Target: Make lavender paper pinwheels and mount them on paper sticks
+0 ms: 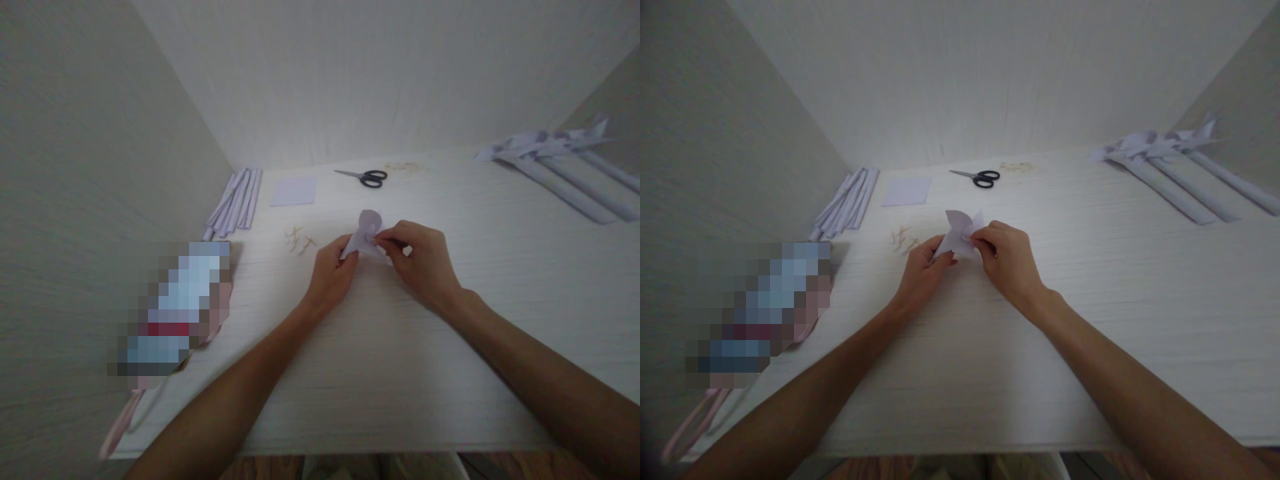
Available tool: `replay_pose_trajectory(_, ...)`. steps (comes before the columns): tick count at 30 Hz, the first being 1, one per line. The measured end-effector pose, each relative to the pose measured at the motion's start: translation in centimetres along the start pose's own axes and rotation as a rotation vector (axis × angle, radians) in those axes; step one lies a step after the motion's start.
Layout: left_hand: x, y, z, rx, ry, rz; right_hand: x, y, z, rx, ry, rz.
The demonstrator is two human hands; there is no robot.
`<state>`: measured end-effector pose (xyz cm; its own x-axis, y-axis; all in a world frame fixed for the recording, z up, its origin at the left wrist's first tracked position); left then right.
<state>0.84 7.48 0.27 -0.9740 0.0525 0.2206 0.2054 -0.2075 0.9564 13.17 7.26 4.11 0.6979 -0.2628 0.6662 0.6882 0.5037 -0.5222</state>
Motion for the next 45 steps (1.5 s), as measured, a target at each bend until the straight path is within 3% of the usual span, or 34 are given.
replay_pose_trajectory(5, 0.1, -0.4, 0.1, -0.004, 0.0, 0.026, 0.0, -0.8, -0.2, 0.104, -0.017, -0.084)
replay_pose_trajectory(13, 0.0, -0.2, 0.0, -0.015, -0.005, 0.061, -1.3, -1.4, -0.4, 0.147, -0.189, -0.368)
replay_pose_trajectory(40, 0.0, 0.3, 0.0, -0.024, -0.007, 0.119, -1.3, -0.4, -0.2, -0.006, -0.106, -0.201)
replay_pose_trajectory(45, -0.1, 0.4, -0.1, -0.017, -0.014, 0.119, -1.6, -0.3, -0.4, -0.028, -0.185, -0.272)
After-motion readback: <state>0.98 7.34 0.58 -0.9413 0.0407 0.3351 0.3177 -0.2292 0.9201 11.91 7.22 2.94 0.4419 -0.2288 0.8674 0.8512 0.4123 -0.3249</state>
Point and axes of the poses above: each hand's wrist, its own z-axis towards the middle knuckle, its own x-axis out of the back of the hand, y = z × x, the point moved 7 cm from there along z, towards the middle knuckle, and after that the axes turned 1 degree about y, right-handed, at the moved point
